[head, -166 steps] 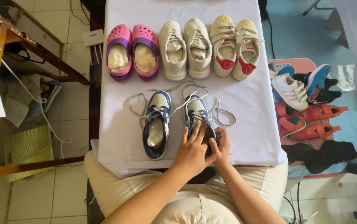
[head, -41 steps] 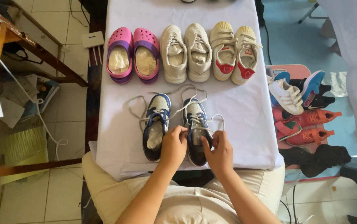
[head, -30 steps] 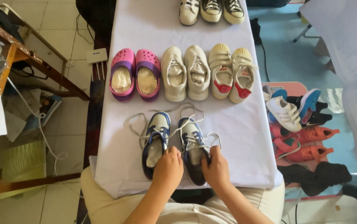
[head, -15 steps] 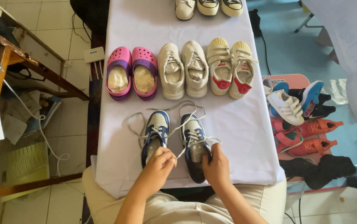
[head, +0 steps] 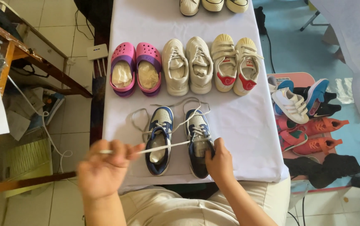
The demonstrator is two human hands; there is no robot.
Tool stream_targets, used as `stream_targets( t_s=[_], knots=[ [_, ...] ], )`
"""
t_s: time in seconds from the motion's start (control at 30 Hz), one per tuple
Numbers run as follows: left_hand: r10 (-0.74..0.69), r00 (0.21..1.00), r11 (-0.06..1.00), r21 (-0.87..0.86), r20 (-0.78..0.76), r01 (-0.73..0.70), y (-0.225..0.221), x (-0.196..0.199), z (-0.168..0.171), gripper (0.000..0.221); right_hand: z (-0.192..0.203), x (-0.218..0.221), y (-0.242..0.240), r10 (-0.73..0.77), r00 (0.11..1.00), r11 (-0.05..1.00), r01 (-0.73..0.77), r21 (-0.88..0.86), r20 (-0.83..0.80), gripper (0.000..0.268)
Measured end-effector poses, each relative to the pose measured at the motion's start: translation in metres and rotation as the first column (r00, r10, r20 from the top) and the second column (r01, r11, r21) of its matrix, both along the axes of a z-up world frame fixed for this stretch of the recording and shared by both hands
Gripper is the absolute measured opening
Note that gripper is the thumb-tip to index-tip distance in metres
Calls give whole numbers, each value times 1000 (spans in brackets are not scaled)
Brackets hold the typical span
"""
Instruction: The person is threading and tying the laces of a pair of blue and white sneakers on a white cloth-covered table.
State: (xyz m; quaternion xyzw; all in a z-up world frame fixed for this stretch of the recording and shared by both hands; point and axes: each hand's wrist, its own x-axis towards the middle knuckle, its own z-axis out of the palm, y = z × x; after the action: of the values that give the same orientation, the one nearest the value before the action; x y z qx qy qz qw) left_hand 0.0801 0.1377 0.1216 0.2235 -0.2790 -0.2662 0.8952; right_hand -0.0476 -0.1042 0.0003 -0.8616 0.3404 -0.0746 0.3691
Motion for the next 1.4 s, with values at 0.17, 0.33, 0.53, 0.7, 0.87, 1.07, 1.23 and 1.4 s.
stream_targets(
  t_s=[0.17,0.33,0.53,0.7,0.87,1.07,1.23,1.4],
  knots=[
    [218,963,916,373,-158,-147,-25,-2,16,14,-10,0,-1,24,999,997,-26,-71,-39,22],
    [165,981,495,852,100,-170,-75,-31,-21,33,-16,1,-3,17,995,994,-27,-109,-96,22],
    [-384,789,-55,841,479,-538,-112,-45,-59,42,-17,1,-3,15,997,991,-24,-131,-73,24],
    [-419,808,-214,820,414,-531,-119,-44,-97,36,-18,1,-3,18,998,992,-26,-127,-63,23],
    [-349,873,-269,855,342,-443,-118,-42,-75,35,-23,2,-5,22,997,992,-30,-119,-67,23],
    [-294,883,-222,872,367,-436,-112,-34,-85,17,-20,1,-4,13,998,994,-19,-108,-63,23],
    [-298,889,-283,858,347,-429,-107,-36,-88,14,-23,-1,-2,-9,999,995,5,-99,-42,23],
    [-272,904,-298,865,329,-404,-103,-35,-81,20,-29,-5,3,-92,993,993,97,-65,77,23]
  ],
)
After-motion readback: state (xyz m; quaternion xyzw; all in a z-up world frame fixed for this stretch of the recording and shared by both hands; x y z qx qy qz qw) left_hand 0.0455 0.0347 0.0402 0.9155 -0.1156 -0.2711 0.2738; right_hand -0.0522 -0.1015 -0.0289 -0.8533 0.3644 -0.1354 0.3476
